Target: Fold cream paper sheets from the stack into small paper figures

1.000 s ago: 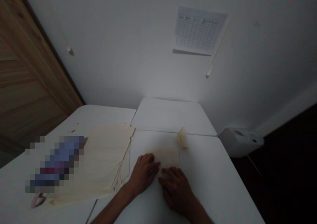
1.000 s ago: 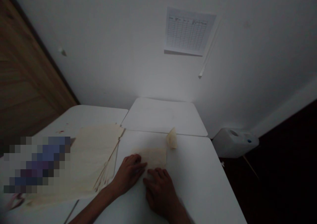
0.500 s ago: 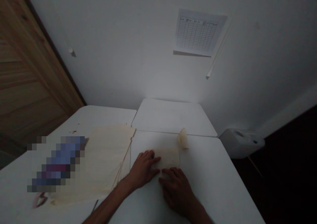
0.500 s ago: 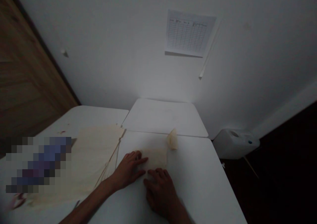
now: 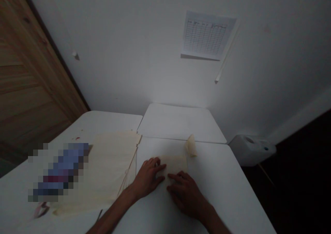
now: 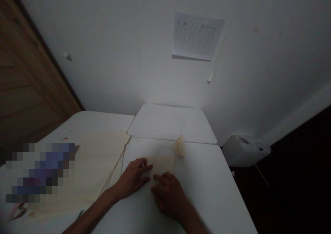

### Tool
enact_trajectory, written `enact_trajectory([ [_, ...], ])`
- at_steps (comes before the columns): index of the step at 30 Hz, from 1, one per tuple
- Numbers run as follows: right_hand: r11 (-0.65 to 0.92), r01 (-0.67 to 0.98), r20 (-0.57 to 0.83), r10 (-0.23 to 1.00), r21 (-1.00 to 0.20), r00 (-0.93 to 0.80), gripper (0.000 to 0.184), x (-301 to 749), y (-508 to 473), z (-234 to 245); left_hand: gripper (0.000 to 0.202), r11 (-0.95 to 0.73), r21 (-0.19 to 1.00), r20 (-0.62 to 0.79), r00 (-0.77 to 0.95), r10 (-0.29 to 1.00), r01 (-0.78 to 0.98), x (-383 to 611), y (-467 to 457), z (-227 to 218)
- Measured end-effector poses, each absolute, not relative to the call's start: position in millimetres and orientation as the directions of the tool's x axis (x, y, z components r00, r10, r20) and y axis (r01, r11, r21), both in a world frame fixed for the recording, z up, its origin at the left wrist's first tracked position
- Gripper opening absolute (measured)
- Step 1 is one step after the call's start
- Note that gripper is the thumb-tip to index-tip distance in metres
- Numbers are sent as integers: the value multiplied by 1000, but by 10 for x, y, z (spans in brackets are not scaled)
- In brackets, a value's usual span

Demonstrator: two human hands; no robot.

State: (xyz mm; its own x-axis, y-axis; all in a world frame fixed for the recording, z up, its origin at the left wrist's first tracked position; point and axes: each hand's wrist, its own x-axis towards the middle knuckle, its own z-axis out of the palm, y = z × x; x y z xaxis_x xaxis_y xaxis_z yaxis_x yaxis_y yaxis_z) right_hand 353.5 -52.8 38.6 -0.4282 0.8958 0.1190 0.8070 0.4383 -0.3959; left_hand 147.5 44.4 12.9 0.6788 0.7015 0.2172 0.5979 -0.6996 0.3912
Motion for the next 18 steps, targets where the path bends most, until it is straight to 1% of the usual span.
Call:
enact_trajectory([
  [2,439,785,152,897,-437,-416,17,3540,-473,357,43,-704,382,218,682,698,598,1474,442,132],
  [4,404,775,172,914,-486,-369,19,3536,-398,320,43,-706,373,218,683,697,602,1475,442,135],
  [6,332,779,154,943,-532,-296,21,3526,-314,299,45,-708,367,216,685,695,603,1475,443,133],
  [8,260,791,104,964,-554,-245,21,3518,-234,312,45,-710,362,213,688,694,604,1474,445,125],
  [9,240,801,75,968,-549,-239,23,3516,-201,330,45,-709,360,215,686,696,607,1473,444,119],
  [12,223,832,-4,965,-508,-261,43,3527,-137,410,45,-709,358,224,681,697,608,1462,434,101],
  [14,228,843,-39,959,-487,-282,52,3541,-120,457,45,-714,361,233,683,692,600,1453,421,96],
  [18,259,840,-50,946,-477,-320,57,3547,-118,493,45,-719,364,247,682,688,593,1447,393,103],
])
